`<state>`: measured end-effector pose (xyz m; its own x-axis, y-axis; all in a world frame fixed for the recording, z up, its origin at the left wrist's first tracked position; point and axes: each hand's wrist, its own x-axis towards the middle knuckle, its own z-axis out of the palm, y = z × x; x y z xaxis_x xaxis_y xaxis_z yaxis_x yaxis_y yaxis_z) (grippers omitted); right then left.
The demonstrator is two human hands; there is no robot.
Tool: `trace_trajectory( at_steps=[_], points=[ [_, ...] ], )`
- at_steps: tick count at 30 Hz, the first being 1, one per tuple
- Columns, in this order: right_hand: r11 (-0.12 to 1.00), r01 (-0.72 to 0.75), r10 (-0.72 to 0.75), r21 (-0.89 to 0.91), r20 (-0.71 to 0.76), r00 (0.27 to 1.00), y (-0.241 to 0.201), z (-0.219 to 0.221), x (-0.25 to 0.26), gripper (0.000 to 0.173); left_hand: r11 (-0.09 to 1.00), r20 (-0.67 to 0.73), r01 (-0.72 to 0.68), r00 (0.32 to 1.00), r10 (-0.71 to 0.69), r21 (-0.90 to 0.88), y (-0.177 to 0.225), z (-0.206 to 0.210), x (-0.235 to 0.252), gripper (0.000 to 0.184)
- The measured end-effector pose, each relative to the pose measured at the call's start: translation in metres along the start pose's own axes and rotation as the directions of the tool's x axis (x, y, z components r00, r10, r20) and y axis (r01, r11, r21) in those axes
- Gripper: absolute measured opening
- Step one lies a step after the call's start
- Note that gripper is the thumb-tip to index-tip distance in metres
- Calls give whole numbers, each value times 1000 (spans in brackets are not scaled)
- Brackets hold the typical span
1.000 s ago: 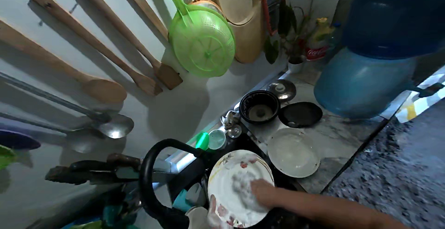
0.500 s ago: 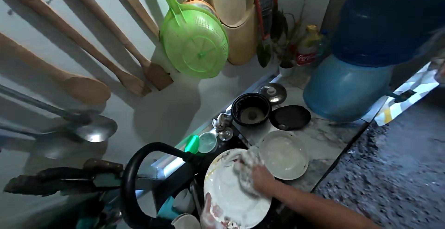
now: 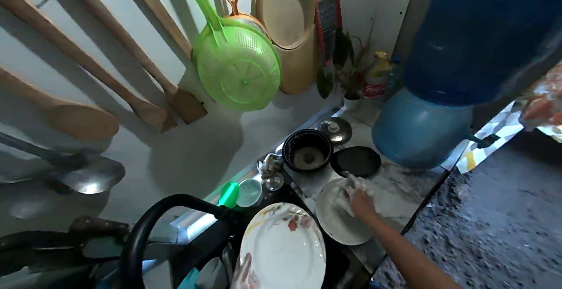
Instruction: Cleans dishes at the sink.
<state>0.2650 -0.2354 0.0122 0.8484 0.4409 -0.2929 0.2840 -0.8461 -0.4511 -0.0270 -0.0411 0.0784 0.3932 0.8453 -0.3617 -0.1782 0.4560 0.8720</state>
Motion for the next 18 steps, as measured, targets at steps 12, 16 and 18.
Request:
trace_trajectory(
  at_steps=[12,16,18],
  points=[
    [921,-79,60,380,64,996,73,-12,16,54,999,-6,38,999,-38,39,3,5,-1,39],
    [870,-82,70,486,44,997,85,-10,21,58,998,-30,57,998,-56,31,-10,13,2,40],
    [862,-107,101,496,39,994,92,-13,25,59,997,-19,57,998,-56,47,-12,20,1,42]
  ],
)
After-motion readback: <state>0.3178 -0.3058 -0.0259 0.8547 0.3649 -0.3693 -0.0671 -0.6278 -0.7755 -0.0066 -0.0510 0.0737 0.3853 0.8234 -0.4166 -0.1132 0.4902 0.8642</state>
